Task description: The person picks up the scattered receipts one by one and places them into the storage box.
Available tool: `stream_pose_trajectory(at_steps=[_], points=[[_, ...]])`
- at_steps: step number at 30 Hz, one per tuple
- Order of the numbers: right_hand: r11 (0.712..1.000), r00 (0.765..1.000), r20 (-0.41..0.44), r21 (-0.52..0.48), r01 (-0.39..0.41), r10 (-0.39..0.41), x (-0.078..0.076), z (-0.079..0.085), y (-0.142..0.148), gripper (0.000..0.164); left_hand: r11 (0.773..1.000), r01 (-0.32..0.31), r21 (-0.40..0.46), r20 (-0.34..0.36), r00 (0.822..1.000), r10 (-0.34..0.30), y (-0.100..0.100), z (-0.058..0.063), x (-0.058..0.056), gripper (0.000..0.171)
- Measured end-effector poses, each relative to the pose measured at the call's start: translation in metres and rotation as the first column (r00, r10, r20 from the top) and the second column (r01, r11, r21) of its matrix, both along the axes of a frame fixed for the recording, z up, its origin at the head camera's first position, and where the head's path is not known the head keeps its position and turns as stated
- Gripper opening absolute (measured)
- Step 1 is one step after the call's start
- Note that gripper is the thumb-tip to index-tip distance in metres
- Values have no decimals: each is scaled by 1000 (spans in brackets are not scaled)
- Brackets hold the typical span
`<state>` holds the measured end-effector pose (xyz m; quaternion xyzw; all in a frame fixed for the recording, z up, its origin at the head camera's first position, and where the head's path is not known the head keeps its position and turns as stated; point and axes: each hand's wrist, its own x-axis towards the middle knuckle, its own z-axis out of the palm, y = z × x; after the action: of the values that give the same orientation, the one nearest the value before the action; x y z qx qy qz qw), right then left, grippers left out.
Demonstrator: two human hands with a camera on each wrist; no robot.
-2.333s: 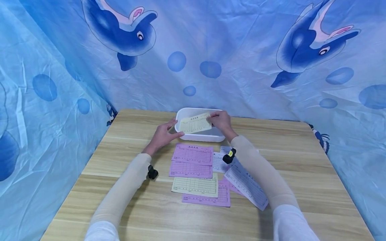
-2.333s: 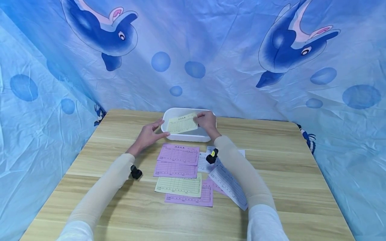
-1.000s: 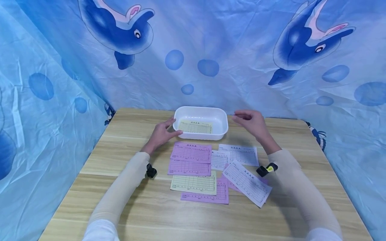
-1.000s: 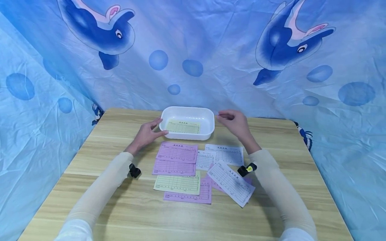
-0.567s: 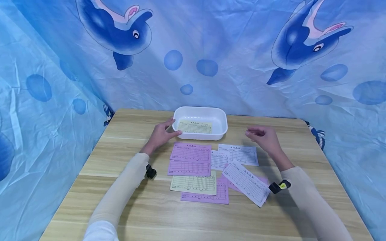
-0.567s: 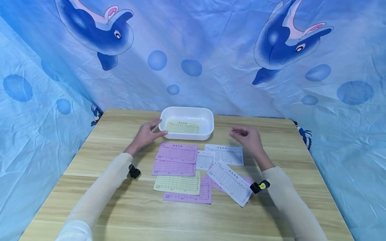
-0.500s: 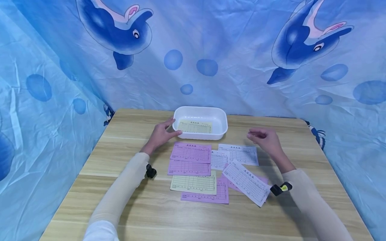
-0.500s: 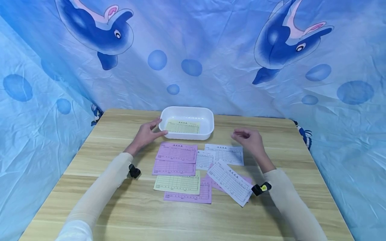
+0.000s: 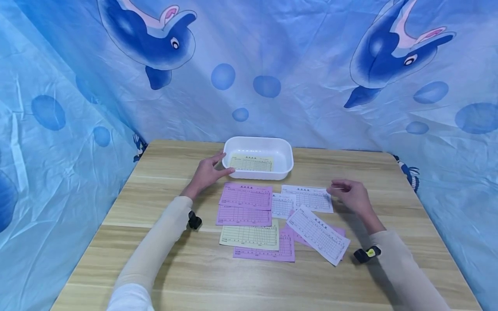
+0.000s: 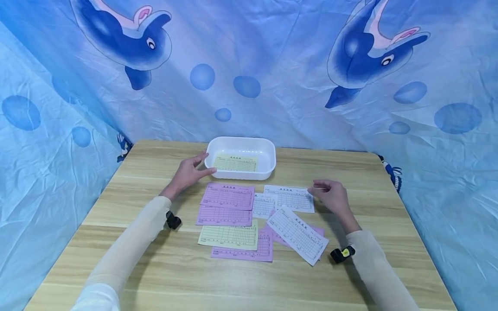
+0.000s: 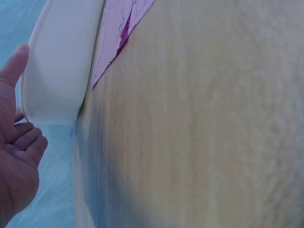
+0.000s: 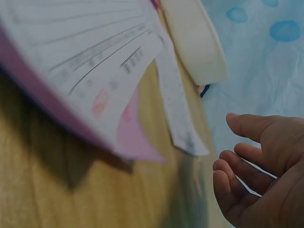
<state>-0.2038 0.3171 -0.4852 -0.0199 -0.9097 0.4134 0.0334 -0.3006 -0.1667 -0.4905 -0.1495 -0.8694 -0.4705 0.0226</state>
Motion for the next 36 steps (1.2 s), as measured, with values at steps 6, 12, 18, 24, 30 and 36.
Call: stream_pose_trajectory(at_steps=[6, 12, 18, 24, 30, 36], points=[[1000, 1000, 31, 31, 6, -7, 0, -10, 4, 52, 1000, -2, 1, 6, 1000, 2, 0, 0, -1, 94], [999, 998, 59, 39, -12, 10, -2, -16, 6, 53, 1000, 1, 7, 8, 1000, -1, -1, 0, -1, 94], [998, 997, 79, 64, -22, 17, -5, -19, 4, 52, 1000, 1, -7, 12, 1000, -1, -1, 1, -1, 95], [997, 996, 82, 68, -41, 36, -8, -19, 1, 51, 1000, -1, -17, 21, 1000, 1, -2, 2, -2, 94], [996, 993, 104, 73, -58, 50, -9, -17, -2, 50, 1000, -3, -20, 26, 1000, 3, -1, 3, -2, 94], [993, 992, 106, 87, -78, 69, -8, -15, -2, 38, 1000, -3, -14, 32, 999, 4, -1, 4, -2, 93]])
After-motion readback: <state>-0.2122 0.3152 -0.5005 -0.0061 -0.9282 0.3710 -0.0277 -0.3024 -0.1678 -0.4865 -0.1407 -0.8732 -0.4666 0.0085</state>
